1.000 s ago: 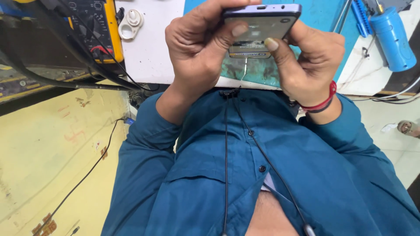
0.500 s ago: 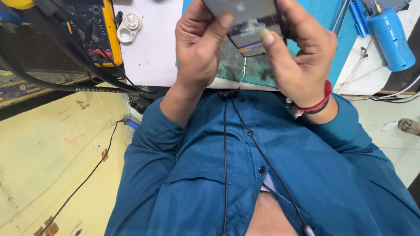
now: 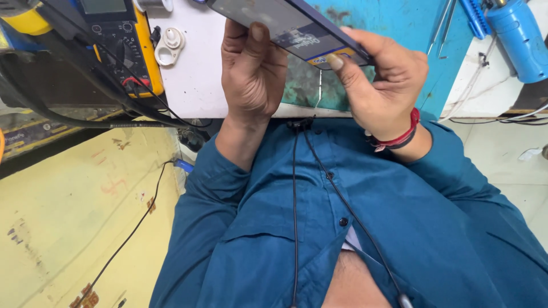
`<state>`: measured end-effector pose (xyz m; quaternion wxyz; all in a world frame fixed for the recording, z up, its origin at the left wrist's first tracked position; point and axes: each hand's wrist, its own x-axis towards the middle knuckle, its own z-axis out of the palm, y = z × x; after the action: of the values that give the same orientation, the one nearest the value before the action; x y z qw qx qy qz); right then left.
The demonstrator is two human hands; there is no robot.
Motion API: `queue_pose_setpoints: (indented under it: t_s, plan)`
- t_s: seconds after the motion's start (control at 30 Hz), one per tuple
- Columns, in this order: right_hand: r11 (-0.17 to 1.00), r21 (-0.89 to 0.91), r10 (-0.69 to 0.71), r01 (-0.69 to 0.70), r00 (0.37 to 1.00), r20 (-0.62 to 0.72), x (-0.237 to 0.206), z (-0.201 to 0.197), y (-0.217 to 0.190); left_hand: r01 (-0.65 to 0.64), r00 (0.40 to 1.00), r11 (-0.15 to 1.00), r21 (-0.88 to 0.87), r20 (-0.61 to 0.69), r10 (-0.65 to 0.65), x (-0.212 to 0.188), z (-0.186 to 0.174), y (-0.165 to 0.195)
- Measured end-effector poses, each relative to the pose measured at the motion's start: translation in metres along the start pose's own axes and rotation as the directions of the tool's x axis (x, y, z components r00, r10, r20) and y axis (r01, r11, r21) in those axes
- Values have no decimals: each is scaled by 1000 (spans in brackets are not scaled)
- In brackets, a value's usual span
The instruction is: The person disassembles a smartphone at a workbench, prying open the back cover and lifting out the battery by hand. They then use a blue electric screwdriver to unscrew components from the exposed phone body while holding it steady with the other hand.
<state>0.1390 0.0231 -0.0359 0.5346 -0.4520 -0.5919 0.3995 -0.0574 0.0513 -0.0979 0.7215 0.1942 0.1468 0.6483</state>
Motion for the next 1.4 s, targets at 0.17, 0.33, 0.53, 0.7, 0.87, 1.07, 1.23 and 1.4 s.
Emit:
queue_pose_setpoints:
  t_s: [0.17,0.33,0.53,0.7,0.87,1.07,1.23,1.4]
  plan:
    - [992,-116,-60,56,998,-34,-10,2,10,-36,999,999,40,-3,36,-2,-1,-4]
    - [999,-27,-34,33,999,-17,-11,-1,16,-67,998,996,53,-5,67,-7,4,-4]
    - [827,515,258,-225,966,8,-12,19,32,-134,988,984,121,-56,142,-12,11,-6]
    - [797,559,276,-228,961,-2,-17,32,46,-271,947,894,357,-69,314,-15,15,-14]
    - [772,579,217,-263,965,148,-13,4,46,-313,930,704,638,56,364,-22,39,2]
    - [922,-356,88,-152,978,-189,-30,-110,56,-662,747,-209,719,654,-120,-3,60,36]
    - [608,-791,21,-67,997,-69,-62,-179,73,-714,698,-458,529,589,-408,-10,51,-8]
    - [435,-900,10,15,1000,21,-76,-191,82,-689,724,-452,567,496,-480,-23,35,-30]
